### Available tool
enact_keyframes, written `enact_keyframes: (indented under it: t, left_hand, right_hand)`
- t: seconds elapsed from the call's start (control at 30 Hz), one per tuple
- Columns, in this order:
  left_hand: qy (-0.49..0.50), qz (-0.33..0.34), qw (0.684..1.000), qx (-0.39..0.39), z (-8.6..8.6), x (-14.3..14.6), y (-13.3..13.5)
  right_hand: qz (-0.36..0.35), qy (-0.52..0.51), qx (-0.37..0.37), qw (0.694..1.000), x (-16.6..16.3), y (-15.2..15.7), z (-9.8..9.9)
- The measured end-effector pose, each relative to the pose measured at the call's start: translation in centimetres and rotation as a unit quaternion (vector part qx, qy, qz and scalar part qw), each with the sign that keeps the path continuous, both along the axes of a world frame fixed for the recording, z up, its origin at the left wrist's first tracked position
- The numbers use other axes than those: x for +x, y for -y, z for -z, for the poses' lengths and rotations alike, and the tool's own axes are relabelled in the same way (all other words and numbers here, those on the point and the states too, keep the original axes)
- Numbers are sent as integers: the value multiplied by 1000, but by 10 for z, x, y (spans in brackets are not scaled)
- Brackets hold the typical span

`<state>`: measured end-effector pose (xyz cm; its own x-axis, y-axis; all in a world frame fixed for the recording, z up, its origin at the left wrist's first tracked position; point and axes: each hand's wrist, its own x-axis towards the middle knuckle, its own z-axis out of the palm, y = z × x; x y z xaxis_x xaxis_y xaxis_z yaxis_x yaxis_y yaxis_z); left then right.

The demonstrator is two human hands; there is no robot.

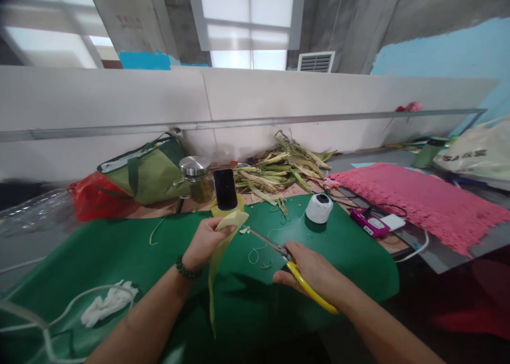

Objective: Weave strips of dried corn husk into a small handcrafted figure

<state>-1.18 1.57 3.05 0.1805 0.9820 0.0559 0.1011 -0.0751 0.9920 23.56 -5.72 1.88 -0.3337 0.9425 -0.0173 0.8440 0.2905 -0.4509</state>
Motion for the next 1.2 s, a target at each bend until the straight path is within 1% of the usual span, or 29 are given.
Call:
enact_keyframes:
  t: [0.1, 0.27, 0.33, 0.5, 0.7, 0.83, 0.9, 1.0, 1.1, 1.2]
  left_hand:
    - [-11, 11, 1000, 3, -1, 4, 4]
    - [18, 69, 995, -70, 0, 5, 5]
    - [33, 83, 992, -89, 1, 4, 4]
    - [58, 93, 987, -115, 3, 4, 2]
    - [68, 100, 984, -132, 3, 4, 2]
    - [58, 108, 981, -150, 2, 2, 2]
    - [60, 109, 979, -160, 2, 2, 2]
    - [68, 117, 976, -170, 1, 1, 2]
    - [76, 134, 972, -178, 1, -1, 2]
    - [74, 155, 969, -176, 2, -2, 3]
  right_hand:
    - [3, 2, -10, 1000, -8, -2, -2]
    - [4, -1, -20, 1000, -15, -7, -2]
    - [2, -1, -26, 1000, -15, -8, -2]
    - [3, -5, -33, 999, -14, -7, -2]
    - [22, -7, -37, 999, -15, -6, -6]
    - [24, -11, -40, 999, -14, -5, -2]
    - [26, -2, -36, 999, -13, -6, 2]
    - [9, 7, -14, 1000, -11, -5, 4]
    - [-16, 12, 20, 1000, -9, -3, 2]
    - [-25, 20, 28, 999, -9, -1, 0]
